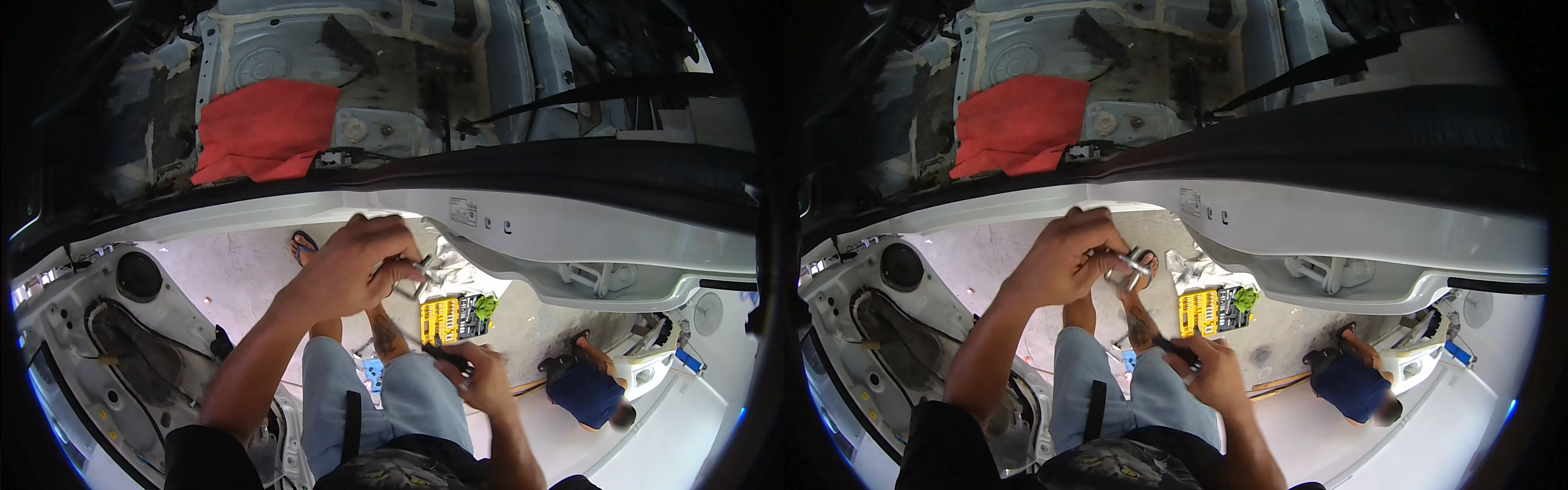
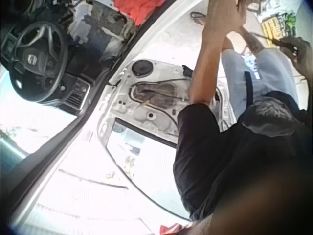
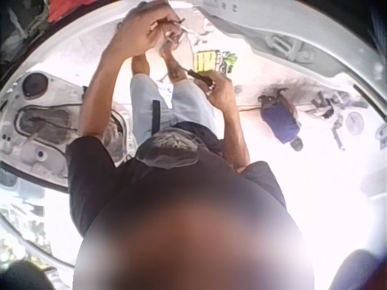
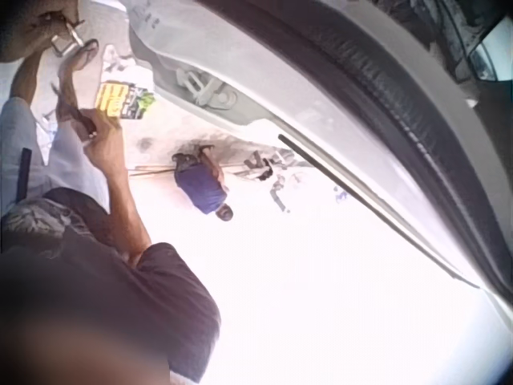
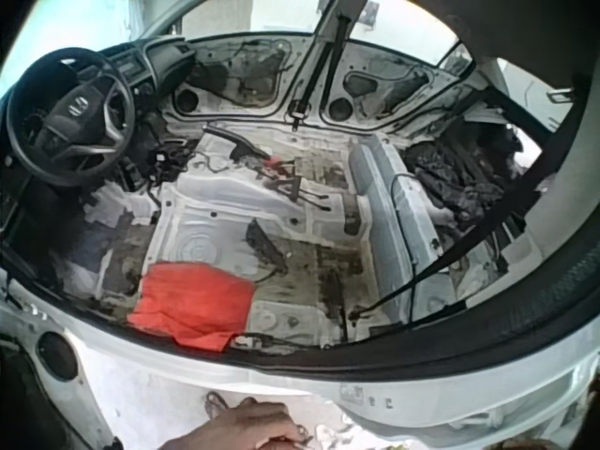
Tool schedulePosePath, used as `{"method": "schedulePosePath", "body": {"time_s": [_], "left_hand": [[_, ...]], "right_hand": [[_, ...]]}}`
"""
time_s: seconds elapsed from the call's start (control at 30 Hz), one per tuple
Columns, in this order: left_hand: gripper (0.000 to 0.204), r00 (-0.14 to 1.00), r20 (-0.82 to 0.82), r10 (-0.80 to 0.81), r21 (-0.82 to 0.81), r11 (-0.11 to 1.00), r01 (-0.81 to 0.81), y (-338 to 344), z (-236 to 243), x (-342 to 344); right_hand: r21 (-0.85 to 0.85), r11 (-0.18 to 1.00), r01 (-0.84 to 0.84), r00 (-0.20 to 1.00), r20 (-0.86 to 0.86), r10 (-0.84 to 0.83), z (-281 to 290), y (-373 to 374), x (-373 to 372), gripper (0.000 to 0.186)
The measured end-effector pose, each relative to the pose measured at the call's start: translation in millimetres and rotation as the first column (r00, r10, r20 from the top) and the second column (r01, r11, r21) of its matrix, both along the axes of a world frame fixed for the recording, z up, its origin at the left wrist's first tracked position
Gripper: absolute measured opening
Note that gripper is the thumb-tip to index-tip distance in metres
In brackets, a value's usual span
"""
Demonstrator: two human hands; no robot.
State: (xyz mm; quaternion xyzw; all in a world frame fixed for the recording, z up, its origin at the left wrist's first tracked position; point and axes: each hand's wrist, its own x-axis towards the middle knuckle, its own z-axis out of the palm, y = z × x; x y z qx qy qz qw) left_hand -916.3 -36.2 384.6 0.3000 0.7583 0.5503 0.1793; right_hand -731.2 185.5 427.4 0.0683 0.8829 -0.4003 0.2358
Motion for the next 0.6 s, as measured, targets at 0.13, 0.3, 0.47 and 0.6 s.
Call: {"method": "schedulePosePath", "body": {"time_s": [0.13,0.3,0.47,0.6], "left_hand": [[0.014,0.988,-0.156,0.002,-0.013,1.000,-0.004,21.2,4.1,-10.6],[0.017,0.955,-0.297,0.006,-0.033,0.999,-0.016,46.6,-0.1,-24.9],[0.029,0.925,-0.364,-0.107,-0.210,0.977,0.030,50.7,3.3,-23.3],[0.027,0.928,-0.366,-0.076,-0.235,0.972,-0.013,57.8,4.2,-19.3]], "right_hand": [[-0.462,0.875,0.146,0.988,0.028,-0.150,-13.1,31.5,-7.0,0.028],[-0.699,0.303,0.647,0.742,0.488,-0.459,-66.2,-19.0,-22.3,0.037],[-0.781,0.073,0.620,0.626,0.436,-0.647,-70.3,-58.0,-55.8,0.055],[-0.703,-0.075,0.707,0.433,0.514,-0.740,-57.4,-64.8,-78.2,0.035]]}}
